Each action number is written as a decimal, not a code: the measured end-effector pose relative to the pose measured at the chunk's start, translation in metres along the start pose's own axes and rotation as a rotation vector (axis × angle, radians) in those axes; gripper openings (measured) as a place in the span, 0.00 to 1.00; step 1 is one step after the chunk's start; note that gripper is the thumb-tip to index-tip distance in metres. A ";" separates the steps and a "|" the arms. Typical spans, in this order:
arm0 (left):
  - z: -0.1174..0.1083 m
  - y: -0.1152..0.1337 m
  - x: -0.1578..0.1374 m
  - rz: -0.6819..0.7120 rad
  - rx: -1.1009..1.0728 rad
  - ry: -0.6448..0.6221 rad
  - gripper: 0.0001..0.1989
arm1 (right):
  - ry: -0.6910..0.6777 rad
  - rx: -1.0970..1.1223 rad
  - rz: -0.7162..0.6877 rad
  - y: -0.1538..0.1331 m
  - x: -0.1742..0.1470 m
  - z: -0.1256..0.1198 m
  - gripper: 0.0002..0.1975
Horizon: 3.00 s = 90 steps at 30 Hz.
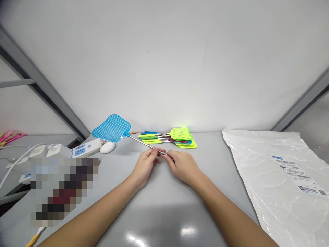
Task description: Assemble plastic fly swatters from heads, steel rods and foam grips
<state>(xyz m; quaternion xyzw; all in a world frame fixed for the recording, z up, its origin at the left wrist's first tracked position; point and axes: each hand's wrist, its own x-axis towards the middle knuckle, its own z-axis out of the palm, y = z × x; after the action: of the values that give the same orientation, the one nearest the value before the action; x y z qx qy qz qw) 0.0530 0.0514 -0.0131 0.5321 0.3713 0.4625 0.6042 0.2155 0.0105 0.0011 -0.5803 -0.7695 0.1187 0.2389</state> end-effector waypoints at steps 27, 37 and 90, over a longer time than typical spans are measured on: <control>-0.002 0.009 -0.002 0.081 0.132 0.071 0.20 | 0.094 -0.137 -0.083 0.023 0.002 -0.009 0.20; -0.005 0.019 -0.003 0.154 0.120 0.134 0.21 | 0.177 -0.237 -0.020 0.034 -0.005 -0.024 0.23; -0.001 0.024 -0.013 0.229 0.128 0.126 0.20 | 0.184 -0.215 -0.194 0.033 -0.006 -0.036 0.15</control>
<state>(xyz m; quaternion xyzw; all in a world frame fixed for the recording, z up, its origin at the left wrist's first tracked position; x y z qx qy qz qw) 0.0448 0.0396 0.0101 0.5787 0.3739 0.5362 0.4877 0.2628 0.0115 0.0157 -0.5338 -0.8051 -0.0413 0.2553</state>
